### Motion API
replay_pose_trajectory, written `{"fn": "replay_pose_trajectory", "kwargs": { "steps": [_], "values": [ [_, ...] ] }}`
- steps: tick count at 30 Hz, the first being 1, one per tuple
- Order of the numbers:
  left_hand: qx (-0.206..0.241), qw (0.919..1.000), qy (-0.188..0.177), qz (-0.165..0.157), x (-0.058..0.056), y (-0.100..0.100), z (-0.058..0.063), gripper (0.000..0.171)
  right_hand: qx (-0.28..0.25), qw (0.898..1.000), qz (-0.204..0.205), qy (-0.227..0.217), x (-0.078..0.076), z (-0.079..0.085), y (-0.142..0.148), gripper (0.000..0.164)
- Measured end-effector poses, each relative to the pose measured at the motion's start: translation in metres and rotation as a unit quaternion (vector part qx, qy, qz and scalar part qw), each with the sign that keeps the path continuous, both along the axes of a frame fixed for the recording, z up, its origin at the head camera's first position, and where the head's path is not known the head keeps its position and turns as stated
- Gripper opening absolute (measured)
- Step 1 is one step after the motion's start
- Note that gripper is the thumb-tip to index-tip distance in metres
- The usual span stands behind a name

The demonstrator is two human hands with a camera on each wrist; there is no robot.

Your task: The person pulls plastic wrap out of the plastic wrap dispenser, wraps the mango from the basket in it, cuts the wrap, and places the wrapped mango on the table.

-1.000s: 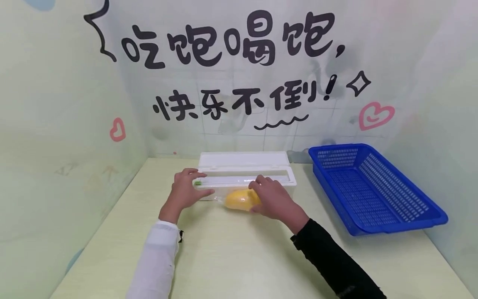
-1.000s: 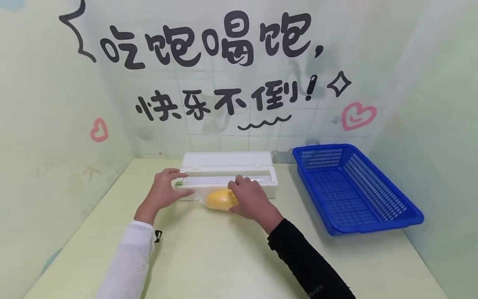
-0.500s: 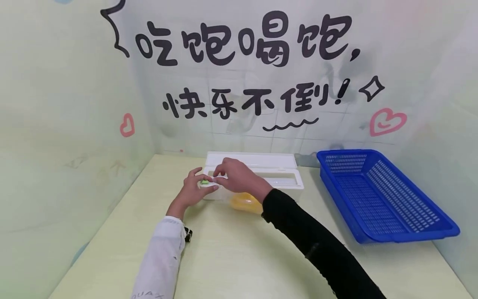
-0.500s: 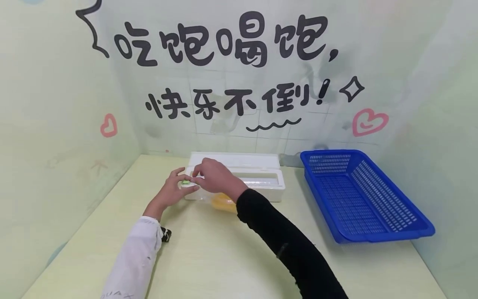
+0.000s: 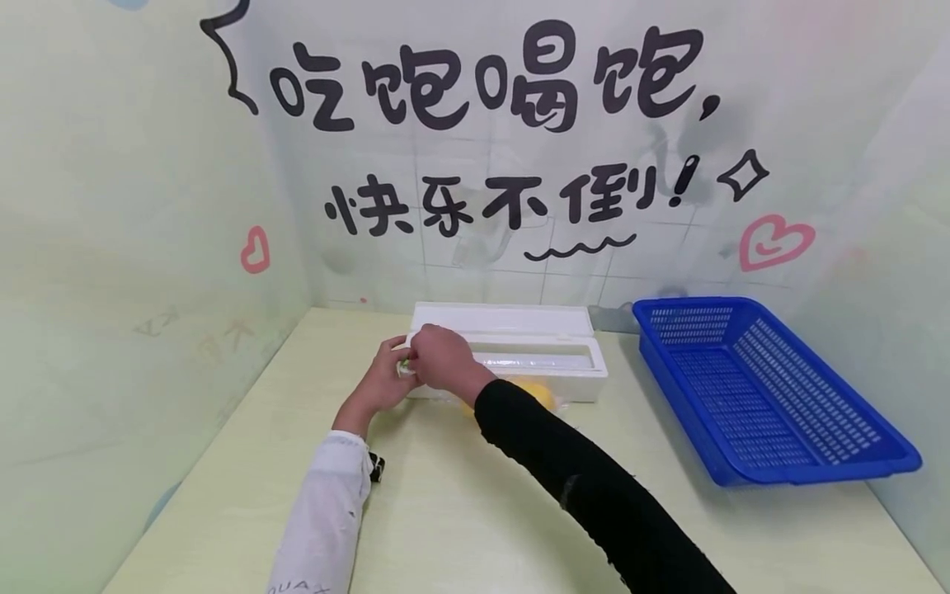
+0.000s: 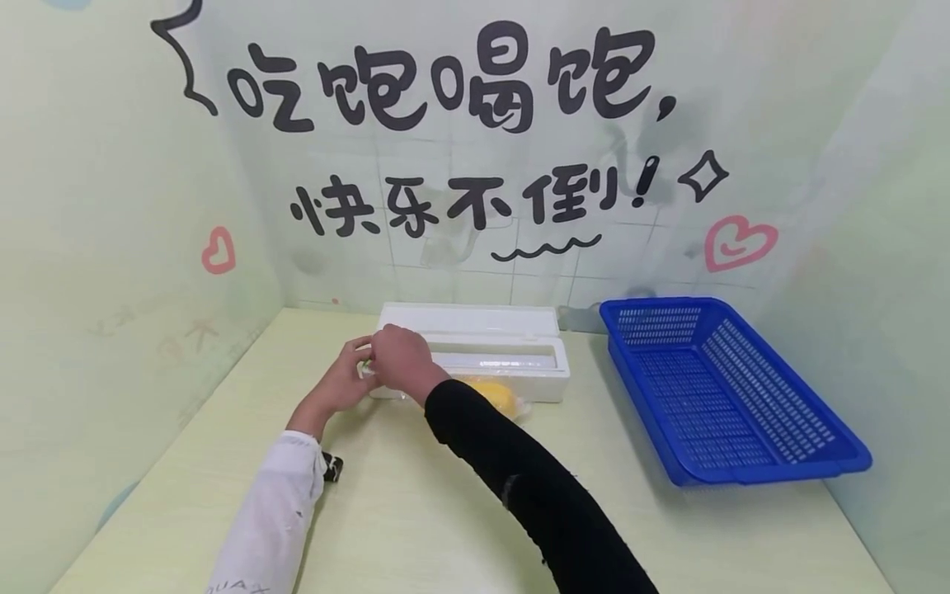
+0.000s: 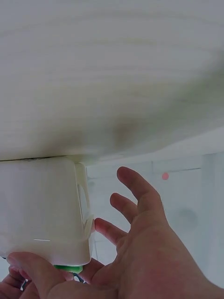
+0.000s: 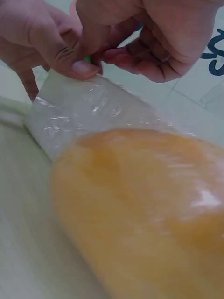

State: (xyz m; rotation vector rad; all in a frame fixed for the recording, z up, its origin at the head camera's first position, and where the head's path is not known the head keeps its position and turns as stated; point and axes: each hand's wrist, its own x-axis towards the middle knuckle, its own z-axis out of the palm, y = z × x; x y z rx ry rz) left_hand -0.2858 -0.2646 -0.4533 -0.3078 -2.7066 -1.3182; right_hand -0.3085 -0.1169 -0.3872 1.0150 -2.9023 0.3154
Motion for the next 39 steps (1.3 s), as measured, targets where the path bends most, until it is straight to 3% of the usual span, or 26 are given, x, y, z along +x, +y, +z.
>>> {"fn": "replay_pose_trajectory", "kwargs": {
  "steps": [5, 13, 23, 39],
  "values": [
    [-0.002, 0.9999, 0.011, 0.001, -0.001, 0.000, 0.001, 0.026, 0.007, 0.999, -0.040, -0.009, 0.005, -0.001, -0.007, 0.022],
    [0.009, 0.9996, -0.024, 0.010, 0.003, 0.004, 0.003, 0.020, 0.055, 0.998, -0.007, 0.008, 0.002, -0.003, 0.002, 0.014],
    [0.000, 0.9998, -0.016, 0.015, 0.002, 0.004, 0.003, 0.015, 0.102, 0.994, 0.021, 0.026, 0.000, -0.004, 0.007, 0.015],
    [0.000, 0.9994, -0.023, 0.026, 0.001, 0.005, 0.003, 0.018, 0.117, 0.992, 0.026, 0.032, 0.004, -0.002, 0.017, 0.022]
  ]
}}
